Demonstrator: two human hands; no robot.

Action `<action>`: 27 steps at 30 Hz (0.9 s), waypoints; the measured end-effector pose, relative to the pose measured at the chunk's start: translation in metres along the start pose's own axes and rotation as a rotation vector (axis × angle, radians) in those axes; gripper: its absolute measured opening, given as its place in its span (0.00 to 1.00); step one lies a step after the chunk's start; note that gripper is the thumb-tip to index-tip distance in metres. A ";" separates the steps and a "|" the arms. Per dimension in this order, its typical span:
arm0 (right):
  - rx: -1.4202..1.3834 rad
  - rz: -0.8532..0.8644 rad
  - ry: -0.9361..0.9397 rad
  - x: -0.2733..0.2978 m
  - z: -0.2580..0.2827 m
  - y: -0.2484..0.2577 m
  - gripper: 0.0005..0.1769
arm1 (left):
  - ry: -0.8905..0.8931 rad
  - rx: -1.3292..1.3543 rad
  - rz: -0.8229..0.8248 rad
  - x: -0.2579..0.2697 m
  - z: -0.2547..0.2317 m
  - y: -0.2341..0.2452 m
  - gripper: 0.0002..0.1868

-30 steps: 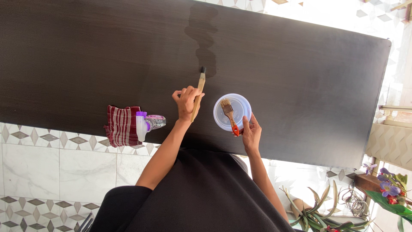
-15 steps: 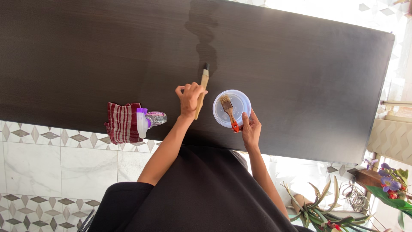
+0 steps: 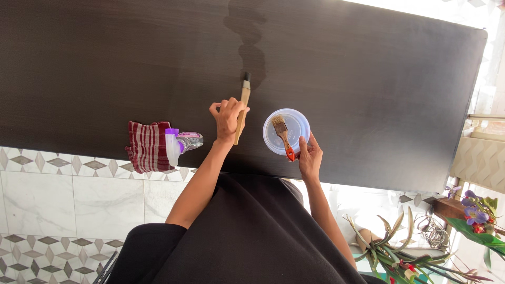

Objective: The person paints a dark wooden table using a brush and liquid from a small container. The person dips the brush into the container and applies the paint to the table surface in several areas.

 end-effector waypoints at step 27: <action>0.077 0.028 0.009 0.005 -0.012 -0.027 0.30 | 0.018 0.049 0.047 0.037 -0.011 0.012 0.11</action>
Point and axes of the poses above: each hand's wrist, its own x-axis away from the middle knuckle, its own y-axis out of the back of the hand, z = x × y, the point moved 4 cm from there along -x, towards the middle knuckle, and after that the axes turned 11 degrees about -y, right-handed, at the moved point
